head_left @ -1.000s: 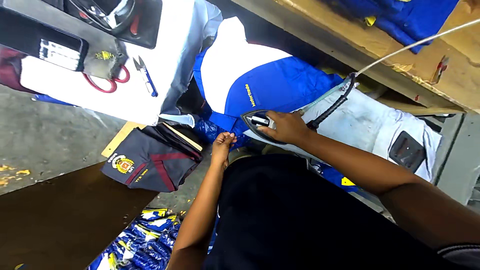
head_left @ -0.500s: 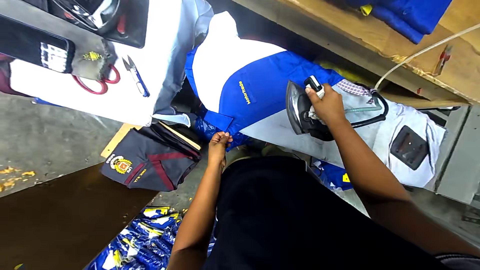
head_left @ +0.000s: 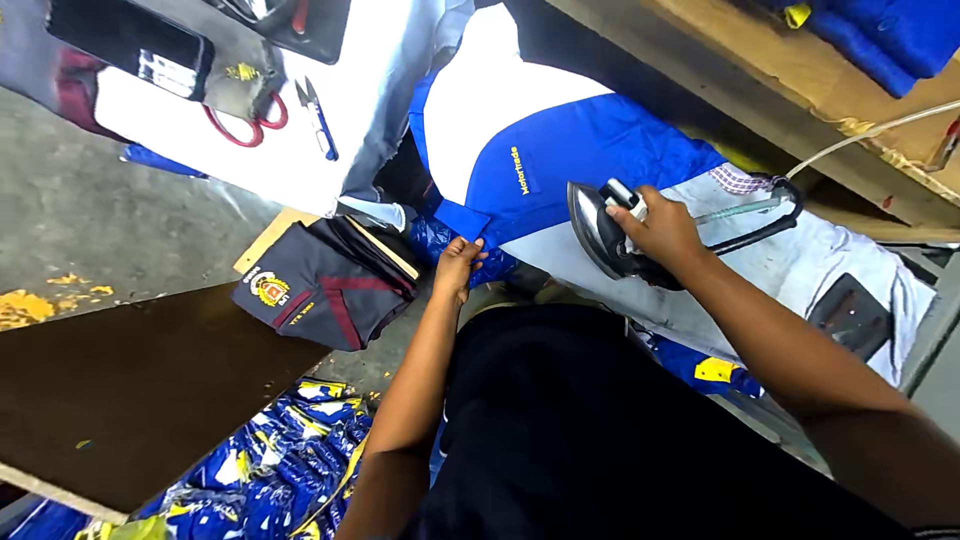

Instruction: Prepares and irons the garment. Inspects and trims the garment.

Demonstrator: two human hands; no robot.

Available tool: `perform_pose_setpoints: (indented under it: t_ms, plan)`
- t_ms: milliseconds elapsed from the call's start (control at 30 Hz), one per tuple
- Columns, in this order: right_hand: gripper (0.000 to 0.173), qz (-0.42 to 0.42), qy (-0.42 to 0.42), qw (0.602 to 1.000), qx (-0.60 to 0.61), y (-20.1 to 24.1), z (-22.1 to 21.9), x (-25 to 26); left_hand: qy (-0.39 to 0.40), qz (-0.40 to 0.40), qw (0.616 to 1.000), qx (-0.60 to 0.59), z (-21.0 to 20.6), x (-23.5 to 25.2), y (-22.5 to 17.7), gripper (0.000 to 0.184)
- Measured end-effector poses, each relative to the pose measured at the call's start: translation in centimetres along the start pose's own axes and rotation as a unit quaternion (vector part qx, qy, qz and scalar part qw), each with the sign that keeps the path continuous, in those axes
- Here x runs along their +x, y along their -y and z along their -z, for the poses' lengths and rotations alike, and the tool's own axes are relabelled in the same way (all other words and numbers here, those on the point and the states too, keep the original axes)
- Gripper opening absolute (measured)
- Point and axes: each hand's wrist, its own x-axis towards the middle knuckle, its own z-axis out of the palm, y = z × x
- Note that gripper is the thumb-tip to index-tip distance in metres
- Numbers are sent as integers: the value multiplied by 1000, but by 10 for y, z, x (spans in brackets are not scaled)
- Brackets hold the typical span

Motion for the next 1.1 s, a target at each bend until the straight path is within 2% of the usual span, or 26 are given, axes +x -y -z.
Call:
perform_pose_setpoints:
  t_ms: [100, 200, 333, 467, 567, 633, 767, 900, 1000, 1100]
  plan:
    - [56, 101, 24, 994, -39, -4, -10, -14, -13, -30, 999, 7, 2, 4, 7, 9]
    - [56, 165, 2, 985, -52, 9, -21, -15, -24, -54, 998, 15, 0, 6, 12, 9]
    - [54, 177, 24, 983, -47, 61, -30, -6, -42, -73, 996, 16, -2, 6, 17, 9]
    - [53, 151, 73, 985, -37, 122, -35, 7, -57, -91, 994, 38, -4, 5, 19, 10]
    - [51, 159, 82, 983, -38, 147, -39, 17, -68, -91, 992, 63, -5, 3, 18, 9]
    - [51, 165, 84, 982, -41, 147, -39, 17, -62, -84, 991, 81, -2, 0, 17, 16]
    - [52, 173, 77, 981, -39, 118, -38, -1, -61, -69, 992, 83, 20, -23, 10, 37]
    - [56, 168, 75, 982, -53, 97, -38, -14, -137, -54, 989, 29, 52, -49, 15, 33]
    - [55, 165, 78, 981, -60, 108, -39, -9, -213, -67, 974, -36, 68, -53, 21, 27]
    - [54, 161, 85, 981, -62, 124, -39, -3, -249, -81, 963, -59, 68, -49, 14, 24]
